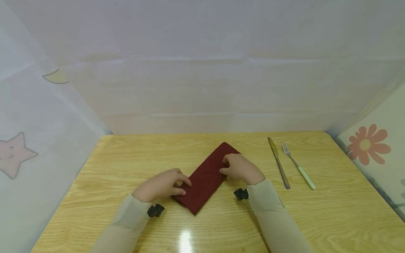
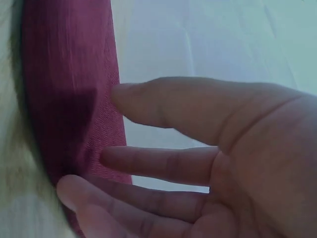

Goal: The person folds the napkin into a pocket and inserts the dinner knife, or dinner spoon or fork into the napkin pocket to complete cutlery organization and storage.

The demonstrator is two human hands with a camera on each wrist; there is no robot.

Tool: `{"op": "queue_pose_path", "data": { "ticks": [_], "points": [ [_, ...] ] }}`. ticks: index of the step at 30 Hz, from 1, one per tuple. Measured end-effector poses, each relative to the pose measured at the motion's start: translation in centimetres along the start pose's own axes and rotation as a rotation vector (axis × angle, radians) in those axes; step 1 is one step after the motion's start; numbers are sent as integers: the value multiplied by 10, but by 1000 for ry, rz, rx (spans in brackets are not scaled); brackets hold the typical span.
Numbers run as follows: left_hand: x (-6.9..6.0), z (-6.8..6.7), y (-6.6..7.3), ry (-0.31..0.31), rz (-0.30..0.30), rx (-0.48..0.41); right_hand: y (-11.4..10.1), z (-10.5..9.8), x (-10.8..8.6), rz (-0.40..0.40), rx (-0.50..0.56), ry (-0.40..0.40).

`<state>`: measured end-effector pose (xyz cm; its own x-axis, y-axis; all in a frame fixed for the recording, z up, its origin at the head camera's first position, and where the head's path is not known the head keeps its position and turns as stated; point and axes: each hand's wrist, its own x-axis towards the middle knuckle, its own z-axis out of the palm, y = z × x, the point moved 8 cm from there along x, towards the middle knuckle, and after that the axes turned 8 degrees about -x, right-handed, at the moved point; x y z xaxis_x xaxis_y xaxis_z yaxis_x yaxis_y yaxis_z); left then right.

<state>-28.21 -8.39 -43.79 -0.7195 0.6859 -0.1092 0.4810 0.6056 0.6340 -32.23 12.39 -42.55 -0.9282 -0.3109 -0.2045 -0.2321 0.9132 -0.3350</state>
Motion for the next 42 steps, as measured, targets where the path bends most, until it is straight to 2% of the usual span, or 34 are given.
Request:
{"op": "queue_pose_path", "data": {
  "ticks": [10,18,24,27,32,35,42],
  "points": [
    [3,12,6,-36,-25,-94,-6,8,12,-94,55,18],
    [6,20,14,-50,-47,-77,-8,9,16,-155,88,54],
    [11,27,17,-37,-57,-55,-4,10,17,-163,207,74],
    [13,28,17,-10,-65,-38,-3,3,13,-171,235,87],
    [15,30,19,28,-41,44,7,-22,3,-171,165,164],
    [16,31,21,45,-23,96,23,-39,-4,-137,112,218],
    [16,32,24,70,-9,158,67,-71,-23,-28,68,298]
  ]
}}
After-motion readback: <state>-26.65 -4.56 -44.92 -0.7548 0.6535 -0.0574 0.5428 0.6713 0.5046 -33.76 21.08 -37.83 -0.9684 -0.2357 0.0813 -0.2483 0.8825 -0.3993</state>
